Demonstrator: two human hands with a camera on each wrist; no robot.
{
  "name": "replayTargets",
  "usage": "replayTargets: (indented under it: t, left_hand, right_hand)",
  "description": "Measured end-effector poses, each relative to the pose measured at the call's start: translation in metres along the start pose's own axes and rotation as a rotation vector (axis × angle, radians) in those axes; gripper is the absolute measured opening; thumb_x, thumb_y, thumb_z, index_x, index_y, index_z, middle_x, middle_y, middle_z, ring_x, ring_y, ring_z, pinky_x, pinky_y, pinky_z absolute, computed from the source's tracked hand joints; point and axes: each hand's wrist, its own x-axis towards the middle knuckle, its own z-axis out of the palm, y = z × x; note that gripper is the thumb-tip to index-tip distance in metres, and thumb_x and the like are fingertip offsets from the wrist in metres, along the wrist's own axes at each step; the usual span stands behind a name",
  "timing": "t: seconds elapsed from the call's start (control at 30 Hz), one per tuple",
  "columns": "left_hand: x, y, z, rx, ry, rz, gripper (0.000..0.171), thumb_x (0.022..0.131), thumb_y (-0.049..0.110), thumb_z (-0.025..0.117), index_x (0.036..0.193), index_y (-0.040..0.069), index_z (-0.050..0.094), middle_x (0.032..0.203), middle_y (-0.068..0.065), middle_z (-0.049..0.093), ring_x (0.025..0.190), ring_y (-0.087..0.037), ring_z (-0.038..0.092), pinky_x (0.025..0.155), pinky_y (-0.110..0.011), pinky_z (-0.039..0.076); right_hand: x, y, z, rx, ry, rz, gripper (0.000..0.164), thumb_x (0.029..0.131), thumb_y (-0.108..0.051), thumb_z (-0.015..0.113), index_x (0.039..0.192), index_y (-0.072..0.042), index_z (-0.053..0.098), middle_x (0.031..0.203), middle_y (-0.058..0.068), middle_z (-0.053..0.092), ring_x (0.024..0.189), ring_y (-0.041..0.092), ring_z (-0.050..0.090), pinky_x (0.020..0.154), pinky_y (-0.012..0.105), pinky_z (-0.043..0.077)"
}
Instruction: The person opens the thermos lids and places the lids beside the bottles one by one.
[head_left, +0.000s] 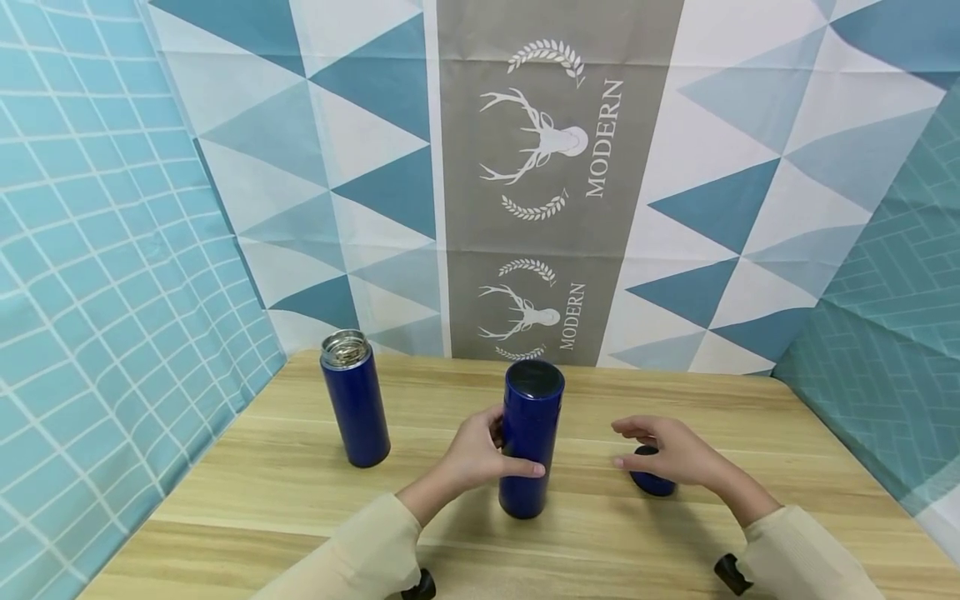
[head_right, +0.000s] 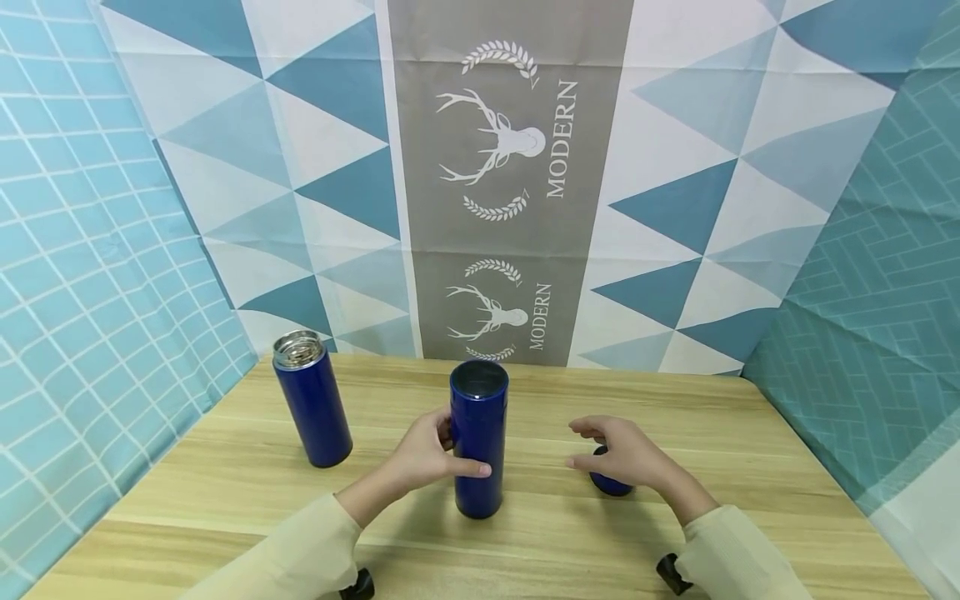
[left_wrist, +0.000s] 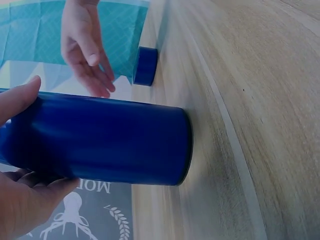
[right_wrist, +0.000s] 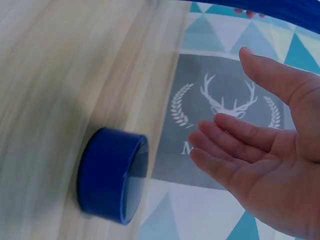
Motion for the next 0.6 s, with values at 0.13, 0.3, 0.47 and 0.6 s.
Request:
replayTargets:
  t: [0.13,0.3,0.47,0.6]
  left_hand:
    - [-0.002,0.001,0.000,0.010,-0.005,0.009,0.066,0.067,0.018,0.086,0.124,0.003,0.057,0.119,-0.014,0.067,0.108,-0.028,0.066,0.094,-0.043,0.055]
    - [-0.002,0.001,0.001,0.013,-0.004,0.016,0.066,0.068,0.018,0.086,0.125,0.003,0.056,0.120,-0.014,0.067,0.109,-0.028,0.066,0.095,-0.043,0.054]
    - [-0.004,0.001,0.002,0.009,-0.003,0.025,0.066,0.068,0.018,0.086,0.125,0.004,0.057,0.120,-0.014,0.067,0.109,-0.027,0.066,0.095,-0.043,0.054]
    - [-0.006,0.002,0.003,0.006,-0.010,0.022,0.066,0.068,0.020,0.086,0.125,0.005,0.057,0.120,-0.012,0.067,0.109,-0.027,0.066,0.095,-0.043,0.054]
  right_hand:
    - [0.003,-0.005,-0.001,0.042,0.006,-0.013,0.057,0.087,-0.034,0.069,0.129,0.003,0.056,0.126,0.023,0.062,0.116,0.040,0.059,0.095,0.048,0.050]
    - [0.006,-0.011,-0.002,0.097,0.024,-0.009,0.056,0.088,-0.034,0.068,0.129,0.003,0.055,0.128,0.023,0.061,0.119,0.039,0.058,0.098,0.048,0.048]
    - [0.010,-0.017,-0.004,0.121,0.033,-0.015,0.054,0.090,-0.032,0.067,0.129,0.002,0.055,0.128,0.022,0.061,0.119,0.037,0.058,0.099,0.048,0.048]
    - [0.011,-0.022,-0.005,0.129,0.055,-0.005,0.053,0.090,-0.031,0.067,0.130,0.001,0.055,0.129,0.020,0.061,0.120,0.036,0.058,0.100,0.047,0.047]
